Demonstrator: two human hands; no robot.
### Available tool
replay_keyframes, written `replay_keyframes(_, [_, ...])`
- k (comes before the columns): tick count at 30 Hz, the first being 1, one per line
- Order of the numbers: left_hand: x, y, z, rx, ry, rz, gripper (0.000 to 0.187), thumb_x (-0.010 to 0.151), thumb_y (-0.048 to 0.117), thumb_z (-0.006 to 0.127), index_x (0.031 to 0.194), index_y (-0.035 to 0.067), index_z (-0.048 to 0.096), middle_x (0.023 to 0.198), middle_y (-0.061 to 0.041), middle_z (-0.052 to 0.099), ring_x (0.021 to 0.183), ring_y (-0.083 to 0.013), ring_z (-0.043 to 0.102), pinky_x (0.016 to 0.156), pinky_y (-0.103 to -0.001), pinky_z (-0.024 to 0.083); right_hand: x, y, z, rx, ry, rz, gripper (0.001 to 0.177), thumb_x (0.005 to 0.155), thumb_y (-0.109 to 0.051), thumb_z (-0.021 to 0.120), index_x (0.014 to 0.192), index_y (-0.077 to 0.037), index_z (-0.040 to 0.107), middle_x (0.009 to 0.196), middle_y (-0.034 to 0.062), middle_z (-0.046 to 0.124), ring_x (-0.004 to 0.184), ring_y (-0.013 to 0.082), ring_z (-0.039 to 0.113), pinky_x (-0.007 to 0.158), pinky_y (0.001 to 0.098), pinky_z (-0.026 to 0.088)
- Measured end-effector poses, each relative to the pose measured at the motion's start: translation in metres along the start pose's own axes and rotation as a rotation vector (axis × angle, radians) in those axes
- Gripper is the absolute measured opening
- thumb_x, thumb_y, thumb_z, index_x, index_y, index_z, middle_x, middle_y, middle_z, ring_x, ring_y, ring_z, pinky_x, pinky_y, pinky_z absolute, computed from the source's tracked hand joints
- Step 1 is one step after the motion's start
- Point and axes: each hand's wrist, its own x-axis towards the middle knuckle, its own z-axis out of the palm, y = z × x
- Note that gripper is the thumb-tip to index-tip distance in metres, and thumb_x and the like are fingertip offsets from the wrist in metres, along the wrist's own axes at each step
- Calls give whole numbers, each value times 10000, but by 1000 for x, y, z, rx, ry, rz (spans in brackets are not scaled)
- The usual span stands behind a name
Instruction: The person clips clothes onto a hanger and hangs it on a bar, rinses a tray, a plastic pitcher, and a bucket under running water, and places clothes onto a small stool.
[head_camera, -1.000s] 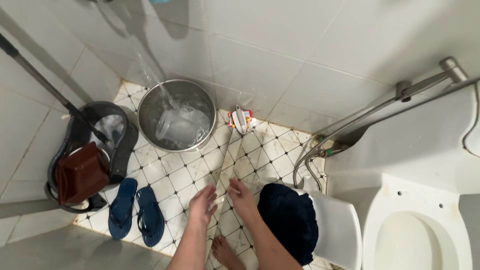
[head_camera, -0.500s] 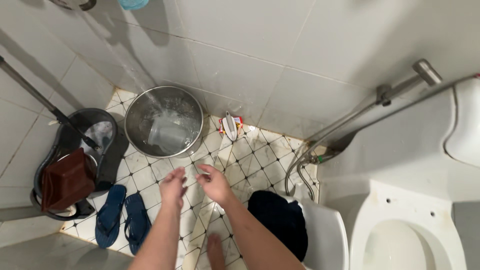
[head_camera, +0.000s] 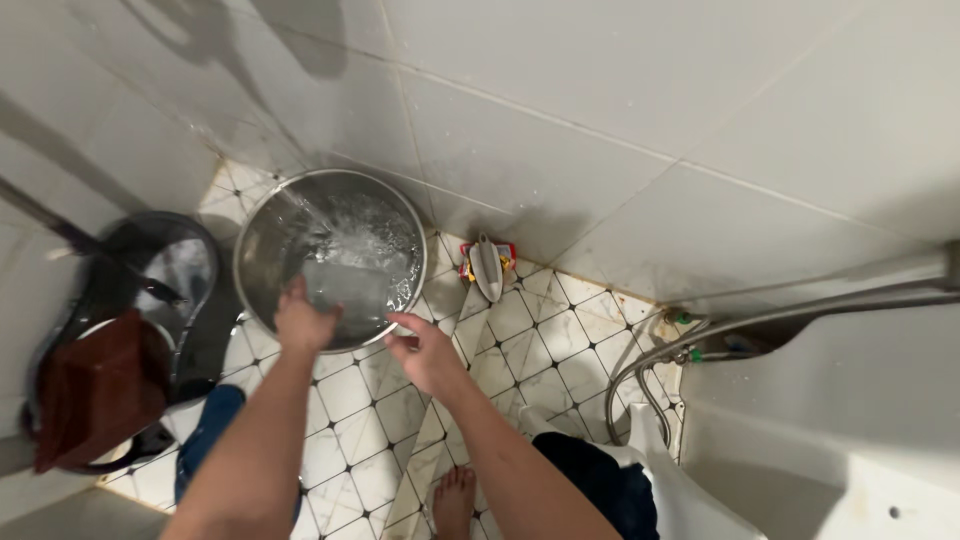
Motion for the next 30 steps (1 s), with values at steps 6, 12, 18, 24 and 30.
replay_keyframes(6, [44,-26,48,-104,-136,-135,1048,726,403,881,1523,-28,354,1328,-282,583,1211,-420,588,1019,-449,477,33,23,0,-28,-67,143,437,968,-296,659,1379,-152,620,1116,101,767,1001,169,710,859,298,546])
replay_keyframes(12, [58,-61,113,-772,-250,-324,239,899,168,750,1021,-31,697,942,-127,732,823,-229,717,749,-367,553,38,68,-5,100,-122,78,385,983,-267,660,1337,-116,665,1081,22,722,837,98,640,738,265,529])
replay_keyframes(18, [90,-90,156,-946,-287,-555,97,916,112,701,998,62,715,935,-66,737,809,-169,693,702,-342,529,47,96,-9,98,-155,121,335,1003,-248,667,1305,-109,700,1003,71,697,790,78,585,683,261,485])
replay_keyframes(24, [74,-49,162,35,-158,-84,237,835,215,809,1014,85,724,1020,-158,756,1001,-351,706,899,-434,543,64,103,-2,58,-70,-35,302,999,-273,666,1254,-117,705,1148,55,723,920,106,697,810,268,562])
replay_keyframes(30, [16,17,65,79,-78,6,142,889,133,720,1030,127,736,1071,-147,759,1043,-363,706,914,-464,545,59,81,-11,58,-53,68,335,992,-336,643,1234,-116,713,1120,83,750,935,150,705,794,297,564])
